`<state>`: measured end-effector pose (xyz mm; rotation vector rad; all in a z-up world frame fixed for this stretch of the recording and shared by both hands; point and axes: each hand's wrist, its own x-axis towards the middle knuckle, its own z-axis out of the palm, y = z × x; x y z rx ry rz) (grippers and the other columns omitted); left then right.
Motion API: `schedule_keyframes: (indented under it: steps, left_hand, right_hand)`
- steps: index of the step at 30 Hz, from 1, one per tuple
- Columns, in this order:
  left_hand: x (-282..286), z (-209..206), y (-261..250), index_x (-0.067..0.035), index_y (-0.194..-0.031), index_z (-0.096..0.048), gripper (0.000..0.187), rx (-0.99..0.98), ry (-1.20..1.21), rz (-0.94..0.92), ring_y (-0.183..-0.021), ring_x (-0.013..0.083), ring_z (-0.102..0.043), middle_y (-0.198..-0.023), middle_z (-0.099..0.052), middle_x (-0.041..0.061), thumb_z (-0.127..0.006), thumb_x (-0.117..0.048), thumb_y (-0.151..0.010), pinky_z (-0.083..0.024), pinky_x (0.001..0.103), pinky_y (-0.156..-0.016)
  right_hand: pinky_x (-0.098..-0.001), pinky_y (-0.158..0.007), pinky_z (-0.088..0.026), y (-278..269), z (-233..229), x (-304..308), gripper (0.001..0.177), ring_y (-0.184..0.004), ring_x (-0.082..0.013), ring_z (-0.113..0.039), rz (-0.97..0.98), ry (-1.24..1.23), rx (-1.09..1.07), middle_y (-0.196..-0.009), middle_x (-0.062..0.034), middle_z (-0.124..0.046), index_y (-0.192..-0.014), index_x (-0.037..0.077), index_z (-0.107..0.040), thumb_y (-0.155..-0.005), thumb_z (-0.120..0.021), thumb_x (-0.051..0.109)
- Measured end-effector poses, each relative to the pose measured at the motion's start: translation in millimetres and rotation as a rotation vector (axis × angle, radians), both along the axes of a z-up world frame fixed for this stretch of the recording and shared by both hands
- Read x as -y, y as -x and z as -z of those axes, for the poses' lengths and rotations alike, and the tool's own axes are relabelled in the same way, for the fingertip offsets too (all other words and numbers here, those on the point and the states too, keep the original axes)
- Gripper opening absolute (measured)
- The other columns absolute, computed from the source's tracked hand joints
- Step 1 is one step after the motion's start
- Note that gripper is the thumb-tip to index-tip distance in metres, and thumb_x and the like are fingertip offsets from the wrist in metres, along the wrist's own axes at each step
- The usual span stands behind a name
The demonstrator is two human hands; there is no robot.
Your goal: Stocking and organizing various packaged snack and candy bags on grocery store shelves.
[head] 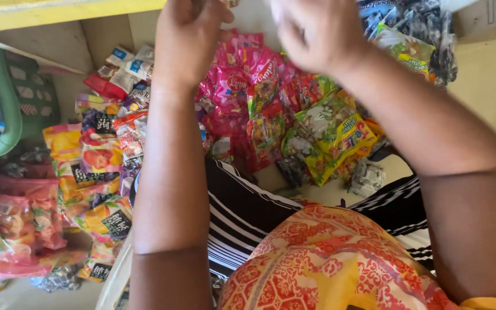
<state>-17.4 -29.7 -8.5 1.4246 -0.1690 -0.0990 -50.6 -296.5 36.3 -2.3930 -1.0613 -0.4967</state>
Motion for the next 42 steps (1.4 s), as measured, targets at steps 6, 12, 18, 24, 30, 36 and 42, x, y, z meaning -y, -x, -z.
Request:
schedule_keyframes:
  steps: [6, 12, 18, 24, 30, 36, 42]
  left_hand:
    - [19.4, -20.1, 15.5, -0.006, -0.116, -0.068, 0.025, 0.249, -0.522, 0.075, -0.083, 0.0218, -0.077, -0.090, -0.078, 0.010, -0.070, -0.027, -0.103, -0.059, 0.037, -0.076]
    - [29.7, -14.0, 18.1, -0.009, -0.119, -0.066, 0.032, 0.276, -0.603, 0.206, -0.090, 0.0298, -0.076, -0.095, -0.078, 0.011, -0.073, -0.030, -0.097, -0.057, 0.041, -0.080]
    - [26.5, -8.7, 11.9, -0.009, -0.119, -0.066, 0.033, 0.284, -0.609, 0.192, -0.090, 0.0308, -0.076, -0.097, -0.078, 0.013, -0.073, -0.032, -0.097, -0.058, 0.042, -0.081]
    - [24.6, -17.3, 14.0, -0.009, -0.118, -0.066, 0.033, 0.269, -0.602, 0.189, -0.089, 0.0308, -0.076, -0.094, -0.078, 0.012, -0.072, -0.032, -0.095, -0.057, 0.042, -0.080]
    - [23.0, -14.1, 14.8, -0.008, -0.119, -0.066, 0.037, 0.233, -0.614, 0.181, -0.090, 0.0305, -0.075, -0.093, -0.078, 0.012, -0.072, -0.034, -0.094, -0.057, 0.042, -0.081]
    - [30.5, -13.8, 12.0, -0.005, -0.129, -0.060, 0.053, 0.186, -0.621, 0.203, -0.100, 0.0299, -0.074, -0.108, -0.075, 0.017, -0.075, -0.039, -0.092, -0.056, 0.040, -0.086]
    - [53.2, -11.5, 19.1, -0.002, -0.141, -0.050, 0.068, -0.110, -0.159, 0.482, -0.108, 0.0185, -0.070, -0.121, -0.072, 0.012, -0.080, -0.031, -0.087, -0.058, 0.035, -0.092]
  right_hand:
    - [-0.0473, -0.086, -0.055, 55.0, 180.9, -27.9, 0.023, -0.095, -0.0308, -0.068, 0.059, 0.091, -0.573, -0.104, -0.0131, -0.071, -0.117, 0.007, -0.072, -0.095, -0.064, 0.010]
    - [-0.0498, -0.099, -0.048, 118.6, 303.1, -62.2, 0.047, -0.124, -0.0378, -0.057, 0.014, 0.265, -0.881, -0.145, -0.0166, -0.054, -0.142, 0.008, -0.054, -0.096, -0.060, 0.012]
    - [-0.0513, -0.100, -0.046, 136.1, 340.5, -25.2, 0.057, -0.125, -0.0333, -0.058, -0.052, 0.559, -0.574, -0.141, -0.0077, -0.056, -0.148, 0.024, -0.052, -0.092, -0.058, 0.018]
    - [-0.0503, -0.107, -0.042, 128.8, 237.9, 5.8, 0.017, -0.125, -0.0299, -0.058, 0.191, 0.915, -0.587, -0.126, -0.0080, -0.063, -0.105, 0.018, -0.075, -0.093, -0.063, 0.022]
    - [-0.0593, -0.098, -0.047, 107.3, 171.4, 41.3, 0.029, -0.119, -0.0380, -0.062, 0.649, 0.081, -0.919, -0.129, -0.0146, -0.069, -0.107, 0.018, -0.075, -0.081, -0.076, 0.032]
    - [-0.0445, -0.108, -0.051, 96.9, 124.0, 69.1, 0.046, -0.126, -0.0226, -0.062, 0.266, -1.510, -1.331, -0.137, -0.0053, -0.063, -0.141, 0.015, -0.056, -0.100, -0.068, 0.030]
    - [-0.0454, -0.110, -0.050, 98.6, 105.7, 46.9, 0.051, -0.128, -0.0229, -0.062, 0.124, -1.674, -1.178, -0.140, -0.0060, -0.063, -0.145, 0.013, -0.050, -0.105, -0.059, 0.042]
